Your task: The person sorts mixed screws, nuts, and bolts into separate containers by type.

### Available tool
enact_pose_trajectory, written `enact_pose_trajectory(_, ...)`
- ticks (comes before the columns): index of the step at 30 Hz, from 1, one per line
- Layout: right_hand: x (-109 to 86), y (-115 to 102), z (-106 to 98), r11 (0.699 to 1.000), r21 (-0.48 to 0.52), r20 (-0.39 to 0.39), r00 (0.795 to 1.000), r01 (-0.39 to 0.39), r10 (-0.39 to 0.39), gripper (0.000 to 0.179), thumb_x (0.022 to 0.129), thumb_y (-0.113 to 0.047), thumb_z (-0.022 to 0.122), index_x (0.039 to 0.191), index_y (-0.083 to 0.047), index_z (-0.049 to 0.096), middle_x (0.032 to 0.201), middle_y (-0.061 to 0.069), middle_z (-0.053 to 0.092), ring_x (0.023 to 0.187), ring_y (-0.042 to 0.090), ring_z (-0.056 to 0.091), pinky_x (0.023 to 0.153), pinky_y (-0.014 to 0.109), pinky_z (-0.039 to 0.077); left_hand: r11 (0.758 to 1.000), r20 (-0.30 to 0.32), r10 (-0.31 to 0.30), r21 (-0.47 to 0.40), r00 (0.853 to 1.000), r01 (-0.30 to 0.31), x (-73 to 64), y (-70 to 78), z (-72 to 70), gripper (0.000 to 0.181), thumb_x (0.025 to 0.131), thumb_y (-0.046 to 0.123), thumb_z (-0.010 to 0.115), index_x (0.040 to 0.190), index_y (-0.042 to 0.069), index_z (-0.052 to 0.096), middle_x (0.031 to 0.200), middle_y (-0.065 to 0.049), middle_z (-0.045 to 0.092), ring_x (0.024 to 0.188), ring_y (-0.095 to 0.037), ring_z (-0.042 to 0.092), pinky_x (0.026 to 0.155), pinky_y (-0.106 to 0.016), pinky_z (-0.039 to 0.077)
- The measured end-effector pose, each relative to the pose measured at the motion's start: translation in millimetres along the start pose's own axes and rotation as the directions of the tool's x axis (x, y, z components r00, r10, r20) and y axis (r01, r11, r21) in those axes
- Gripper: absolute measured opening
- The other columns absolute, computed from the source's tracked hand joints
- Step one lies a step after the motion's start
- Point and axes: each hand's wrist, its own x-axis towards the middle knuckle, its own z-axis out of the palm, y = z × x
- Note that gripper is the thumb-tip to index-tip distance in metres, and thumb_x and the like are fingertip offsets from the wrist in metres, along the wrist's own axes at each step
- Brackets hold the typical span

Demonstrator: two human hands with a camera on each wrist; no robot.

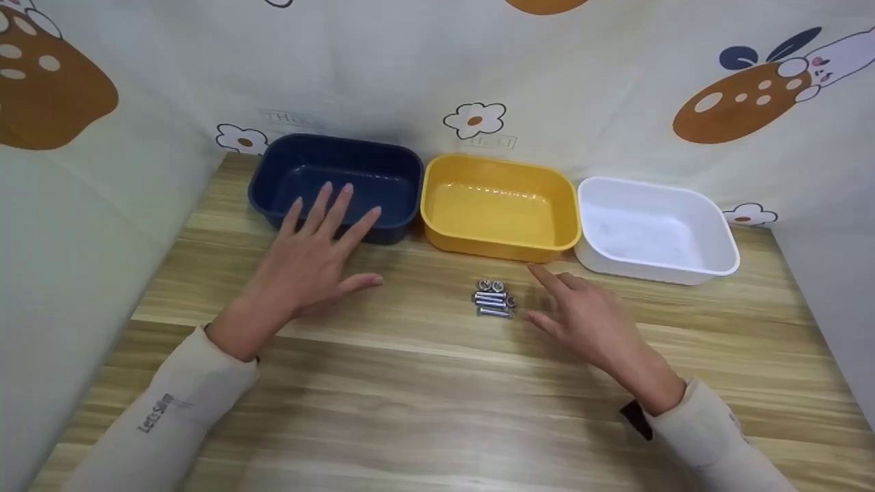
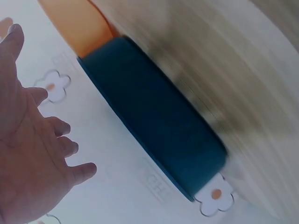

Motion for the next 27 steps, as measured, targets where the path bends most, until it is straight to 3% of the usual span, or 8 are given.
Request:
enact_pose_trajectory(4, 2.0, -2, 1, 0.999, 0.053, 0.007, 1.0, -0.008, 0.008, 0.065, 0.087, -0.043, 0.071, 0.143, -0.017, 0.05, 0.097, 0.01, 0.07, 0.083, 0.029, 0.068, 0.07, 0.048, 0.054, 0.999, 0.014, -0.035, -0.019, 0.999, 0.035, 2.6, -13.0, 3.0, 0.088, 0.09, 0.074, 0.037, 0.158, 0.025, 0.012, 0.163, -0.019, 0.001, 0.149, -0.04, 0.001, 0.115, -0.064, 0.011)
enact_pose_trajectory(7, 3.9, -4, 2, 0.989, 0.146, 0.023, 1.0, -0.015, 0.012, 0.061, 0.087, -0.04, 0.072, 0.14, -0.016, 0.054, 0.096, 0.007, 0.072, 0.083, 0.024, 0.068, 0.07, 0.044, 0.055, 0.998, 0.035, -0.057, -0.036, 0.998, 0.058, 4.7, -20.2, 6.7, 0.088, 0.09, 0.074, 0.037, 0.158, 0.024, 0.012, 0.163, -0.019, 0.001, 0.149, -0.041, 0.001, 0.115, -0.064, 0.011)
enact_pose_trajectory(12, 7.3, -9, 3, 0.951, 0.305, 0.072, 0.997, -0.048, 0.027, 0.055, 0.086, -0.035, 0.074, 0.135, -0.014, 0.06, 0.087, -0.001, 0.071, 0.079, 0.012, 0.065, 0.071, 0.036, 0.054, 0.992, 0.073, -0.104, -0.066, 0.992, 0.108, 6.9, -30.5, 11.7, 0.088, 0.09, 0.074, 0.038, 0.158, 0.026, 0.01, 0.163, -0.017, -0.002, 0.149, -0.04, -0.002, 0.116, -0.063, 0.008)
enact_pose_trajectory(18, 13.1, -14, 5, 0.904, 0.417, 0.121, 0.991, -0.096, 0.05, 0.047, 0.085, -0.03, 0.076, 0.129, -0.014, 0.065, 0.082, -0.005, 0.07, 0.074, 0.007, 0.063, 0.069, 0.03, 0.053, 0.982, 0.088, -0.145, -0.11, 0.986, 0.154, 4.4, -44.0, 13.0, 0.088, 0.09, 0.074, 0.036, 0.158, 0.025, 0.008, 0.163, -0.018, -0.004, 0.149, -0.04, -0.005, 0.115, -0.064, 0.006)
enact_pose_trajectory(27, 22.8, -19, 15, 0.765, 0.617, 0.238, 0.97, -0.185, 0.042, 0.038, 0.086, -0.022, 0.075, 0.122, -0.011, 0.07, 0.09, 0.002, 0.073, 0.077, 0.01, 0.064, 0.064, 0.021, 0.051, 0.95, 0.09, -0.232, -0.195, 0.969, 0.246, 4.8, -65.3, 10.8, 0.092, 0.09, 0.076, 0.033, 0.158, 0.02, 0.006, 0.162, -0.02, -0.005, 0.148, -0.043, -0.005, 0.113, -0.067, 0.005)
